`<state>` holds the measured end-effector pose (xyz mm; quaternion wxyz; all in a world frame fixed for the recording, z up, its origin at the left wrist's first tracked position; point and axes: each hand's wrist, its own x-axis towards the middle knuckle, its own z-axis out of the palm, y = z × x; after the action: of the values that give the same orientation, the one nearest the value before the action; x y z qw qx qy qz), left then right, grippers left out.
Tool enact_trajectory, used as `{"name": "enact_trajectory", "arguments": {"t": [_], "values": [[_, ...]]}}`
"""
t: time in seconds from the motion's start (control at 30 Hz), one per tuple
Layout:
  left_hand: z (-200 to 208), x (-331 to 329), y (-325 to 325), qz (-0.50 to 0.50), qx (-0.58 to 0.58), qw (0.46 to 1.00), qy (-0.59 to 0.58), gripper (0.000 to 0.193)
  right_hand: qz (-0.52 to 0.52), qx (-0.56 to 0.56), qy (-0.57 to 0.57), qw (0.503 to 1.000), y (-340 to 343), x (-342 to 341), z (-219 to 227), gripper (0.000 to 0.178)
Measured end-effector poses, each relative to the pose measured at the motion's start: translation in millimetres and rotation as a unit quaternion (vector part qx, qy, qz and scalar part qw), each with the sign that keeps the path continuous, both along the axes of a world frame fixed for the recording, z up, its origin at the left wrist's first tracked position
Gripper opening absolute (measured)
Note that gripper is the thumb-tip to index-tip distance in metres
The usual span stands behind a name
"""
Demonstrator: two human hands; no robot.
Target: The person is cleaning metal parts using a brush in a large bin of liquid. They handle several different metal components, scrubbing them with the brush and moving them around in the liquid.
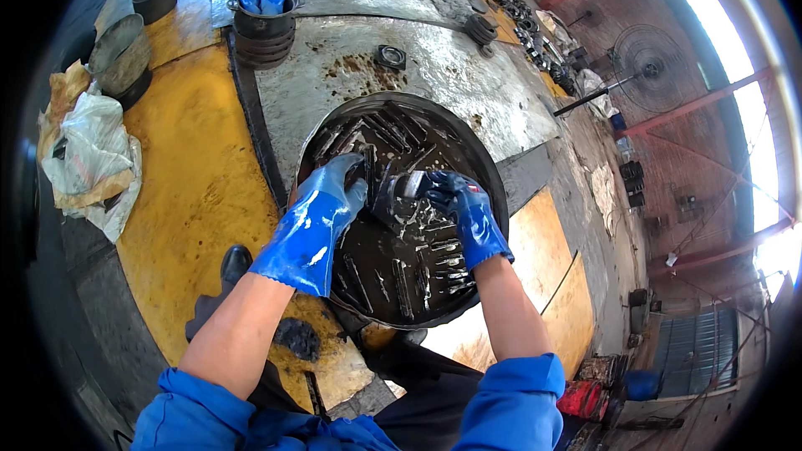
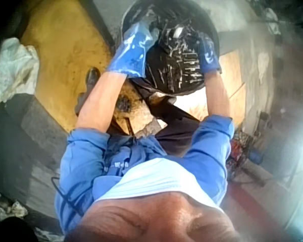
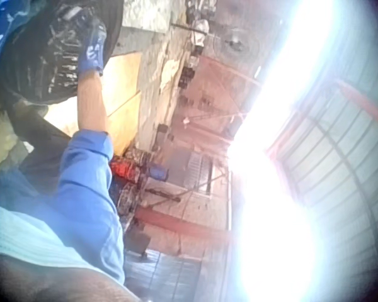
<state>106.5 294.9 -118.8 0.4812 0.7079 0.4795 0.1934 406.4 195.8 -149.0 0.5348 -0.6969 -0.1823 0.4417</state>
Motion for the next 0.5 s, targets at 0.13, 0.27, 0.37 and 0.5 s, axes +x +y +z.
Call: {"name": "enact_trajectory", "arguments": {"t": [0.13, 0.27, 0.37, 0.5], "values": [[-3, 7, -6, 0.000, 0.021, 1.000, -0.007, 0.051, 0.133, -0.009, -0.105, 0.986, 2, 14, -14, 0.029], [-11, 12, -7, -0.008, 0.038, 0.999, -0.010, 0.051, 0.164, -0.028, 0.050, 0.985, -4, 2, 5, 0.036], [-3, 13, -10, -0.031, -0.002, 0.999, 0.017, 0.052, 0.230, -0.045, -0.043, 0.971, -8, -7, 18, 0.038], [-16, 26, -17, -0.064, 0.069, 0.995, 0.038, 0.053, 0.303, -0.041, -0.154, 0.939, -22, -12, 33, 0.034]]}}
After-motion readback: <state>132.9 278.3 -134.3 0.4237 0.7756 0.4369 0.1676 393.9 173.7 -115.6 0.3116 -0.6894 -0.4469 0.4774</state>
